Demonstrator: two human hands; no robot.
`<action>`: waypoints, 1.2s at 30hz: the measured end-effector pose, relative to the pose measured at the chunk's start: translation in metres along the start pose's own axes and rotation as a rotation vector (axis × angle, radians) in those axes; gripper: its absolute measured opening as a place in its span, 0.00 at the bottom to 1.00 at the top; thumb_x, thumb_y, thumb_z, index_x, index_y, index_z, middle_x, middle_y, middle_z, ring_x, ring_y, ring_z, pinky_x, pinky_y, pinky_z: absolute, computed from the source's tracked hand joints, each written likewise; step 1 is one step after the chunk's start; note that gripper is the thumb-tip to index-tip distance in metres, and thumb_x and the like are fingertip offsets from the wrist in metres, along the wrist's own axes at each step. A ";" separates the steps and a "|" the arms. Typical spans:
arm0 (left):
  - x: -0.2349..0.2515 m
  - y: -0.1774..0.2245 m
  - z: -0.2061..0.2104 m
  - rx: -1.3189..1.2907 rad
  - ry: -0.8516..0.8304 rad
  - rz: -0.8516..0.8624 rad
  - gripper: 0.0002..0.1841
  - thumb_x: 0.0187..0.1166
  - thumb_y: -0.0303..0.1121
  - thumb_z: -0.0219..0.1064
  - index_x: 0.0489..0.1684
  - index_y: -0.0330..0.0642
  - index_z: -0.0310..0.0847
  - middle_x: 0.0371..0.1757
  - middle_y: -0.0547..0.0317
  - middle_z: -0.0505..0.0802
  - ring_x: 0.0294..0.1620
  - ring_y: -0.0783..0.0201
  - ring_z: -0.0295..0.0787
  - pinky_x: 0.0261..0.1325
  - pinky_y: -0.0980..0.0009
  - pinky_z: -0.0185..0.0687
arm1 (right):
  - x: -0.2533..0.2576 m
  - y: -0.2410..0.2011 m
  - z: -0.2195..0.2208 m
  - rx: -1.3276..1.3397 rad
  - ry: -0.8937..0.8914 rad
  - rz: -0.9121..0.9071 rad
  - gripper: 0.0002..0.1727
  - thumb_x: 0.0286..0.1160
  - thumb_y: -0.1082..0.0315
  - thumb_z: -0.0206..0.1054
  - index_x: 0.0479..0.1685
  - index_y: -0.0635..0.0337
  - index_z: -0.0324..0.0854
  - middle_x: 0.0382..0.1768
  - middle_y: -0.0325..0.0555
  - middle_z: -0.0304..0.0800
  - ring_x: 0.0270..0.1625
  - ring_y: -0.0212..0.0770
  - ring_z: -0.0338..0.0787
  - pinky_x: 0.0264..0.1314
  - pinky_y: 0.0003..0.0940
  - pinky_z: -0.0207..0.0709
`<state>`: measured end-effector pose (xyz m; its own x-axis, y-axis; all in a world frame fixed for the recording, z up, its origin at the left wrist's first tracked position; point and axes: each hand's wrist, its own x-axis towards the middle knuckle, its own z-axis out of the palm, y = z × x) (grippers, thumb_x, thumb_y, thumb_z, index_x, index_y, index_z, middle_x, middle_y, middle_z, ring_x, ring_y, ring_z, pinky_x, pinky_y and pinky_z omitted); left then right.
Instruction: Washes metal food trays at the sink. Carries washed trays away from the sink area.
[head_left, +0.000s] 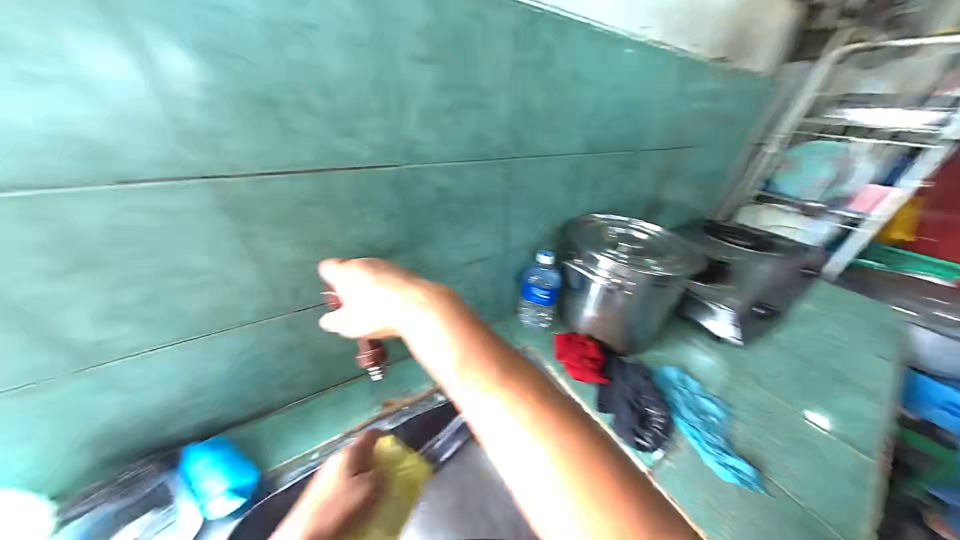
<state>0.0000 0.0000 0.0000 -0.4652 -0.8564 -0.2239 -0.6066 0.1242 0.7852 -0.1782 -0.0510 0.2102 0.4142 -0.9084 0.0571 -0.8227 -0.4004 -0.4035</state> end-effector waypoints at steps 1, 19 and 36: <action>0.019 0.011 0.018 0.011 -0.049 -0.052 0.23 0.73 0.36 0.67 0.68 0.44 0.82 0.55 0.42 0.92 0.55 0.45 0.91 0.59 0.38 0.84 | 0.005 0.003 0.000 -0.008 -0.023 -0.009 0.21 0.76 0.64 0.72 0.64 0.63 0.78 0.49 0.57 0.90 0.54 0.56 0.91 0.54 0.61 0.83; 0.031 0.040 -0.016 0.111 -0.110 0.103 0.17 0.80 0.33 0.68 0.59 0.29 0.84 0.53 0.37 0.92 0.56 0.46 0.90 0.66 0.45 0.80 | -0.036 0.090 0.162 1.268 0.086 0.190 0.38 0.91 0.38 0.39 0.93 0.51 0.56 0.85 0.48 0.71 0.83 0.48 0.74 0.80 0.57 0.70; -0.014 -0.043 0.111 -0.978 0.371 -0.295 0.14 0.85 0.24 0.62 0.63 0.25 0.77 0.50 0.42 0.91 0.44 0.58 0.92 0.53 0.62 0.89 | -0.038 0.044 0.200 0.657 -0.292 0.280 0.30 0.59 0.80 0.76 0.67 0.67 0.78 0.56 0.59 0.87 0.56 0.47 0.88 0.62 0.47 0.83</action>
<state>-0.0392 0.0620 -0.0947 -0.0615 -0.9054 -0.4200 0.1905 -0.4237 0.8855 -0.1522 -0.0103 0.0080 0.3853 -0.8604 -0.3336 -0.5498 0.0763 -0.8318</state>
